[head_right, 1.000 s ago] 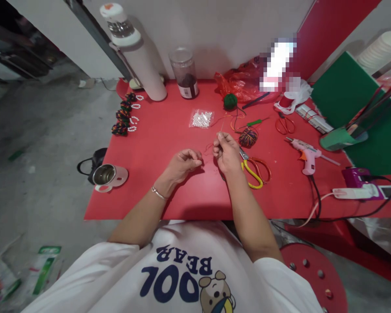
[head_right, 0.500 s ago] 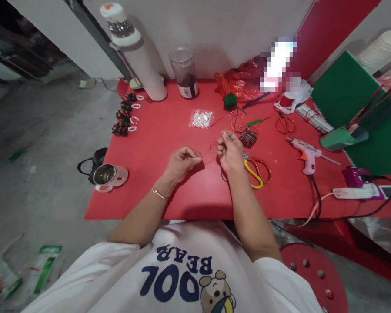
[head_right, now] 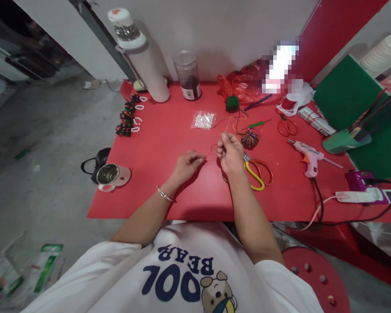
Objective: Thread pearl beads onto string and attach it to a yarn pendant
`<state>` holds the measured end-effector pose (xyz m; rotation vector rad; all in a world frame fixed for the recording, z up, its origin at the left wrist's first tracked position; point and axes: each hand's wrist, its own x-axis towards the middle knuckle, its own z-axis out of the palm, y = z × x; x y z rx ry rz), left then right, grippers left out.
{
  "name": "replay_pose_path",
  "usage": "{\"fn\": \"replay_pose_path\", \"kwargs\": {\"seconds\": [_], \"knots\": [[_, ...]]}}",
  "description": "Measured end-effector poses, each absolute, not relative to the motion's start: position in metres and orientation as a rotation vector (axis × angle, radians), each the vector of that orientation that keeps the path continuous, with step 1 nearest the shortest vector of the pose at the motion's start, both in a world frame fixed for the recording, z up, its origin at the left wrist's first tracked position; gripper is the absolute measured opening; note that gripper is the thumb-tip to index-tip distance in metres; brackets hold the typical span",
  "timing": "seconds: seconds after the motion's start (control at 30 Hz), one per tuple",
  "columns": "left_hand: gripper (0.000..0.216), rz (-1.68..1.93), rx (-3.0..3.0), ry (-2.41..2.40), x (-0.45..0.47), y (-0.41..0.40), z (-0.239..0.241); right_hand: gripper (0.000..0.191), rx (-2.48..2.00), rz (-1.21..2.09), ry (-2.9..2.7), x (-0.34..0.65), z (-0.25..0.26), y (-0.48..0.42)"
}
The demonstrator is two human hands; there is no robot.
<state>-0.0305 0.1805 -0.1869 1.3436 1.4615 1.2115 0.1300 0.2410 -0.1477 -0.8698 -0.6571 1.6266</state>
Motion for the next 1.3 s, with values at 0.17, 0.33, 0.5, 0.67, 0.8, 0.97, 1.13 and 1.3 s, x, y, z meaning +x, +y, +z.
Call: {"fn": "replay_pose_path", "kwargs": {"seconds": [0.17, 0.33, 0.5, 0.67, 0.8, 0.97, 1.13, 1.3], "knots": [[0.014, 1.135, 1.457, 1.539, -0.034, 0.182, -0.188, 0.044, -0.871, 1.523, -0.675, 0.128, -0.147, 0.241], [0.015, 1.306, 1.440, 1.787, -0.056, 0.193, -0.178, 0.050, -0.910, 1.457, -0.748, 0.122, -0.150, 0.239], [0.056, 1.455, 1.157, 2.572, -0.109, 0.232, -0.154, 0.052, -0.903, 1.464, -0.784, 0.114, -0.154, 0.234], [0.062, 1.192, 0.775, 2.748, -0.162, 0.259, -0.148, 0.052, -0.913, 1.525, -0.764, 0.109, -0.152, 0.229], [0.062, 1.144, 0.744, 2.723, -0.178, 0.257, -0.151, 0.049, -0.914, 1.572, -0.739, 0.108, -0.147, 0.228], [0.040, 1.056, 0.725, 2.877, -0.168, 0.247, -0.157, 0.043, -0.930, 1.635, -0.719, 0.108, -0.144, 0.227], [0.034, 0.992, 1.027, 2.861, -0.149, 0.225, -0.170, 0.034, -0.957, 1.688, -0.761, 0.107, -0.145, 0.227], [0.019, 1.474, 0.959, 2.136, -0.123, 0.214, -0.176, 0.032, -1.001, 1.733, -0.853, 0.104, -0.151, 0.225]]}}
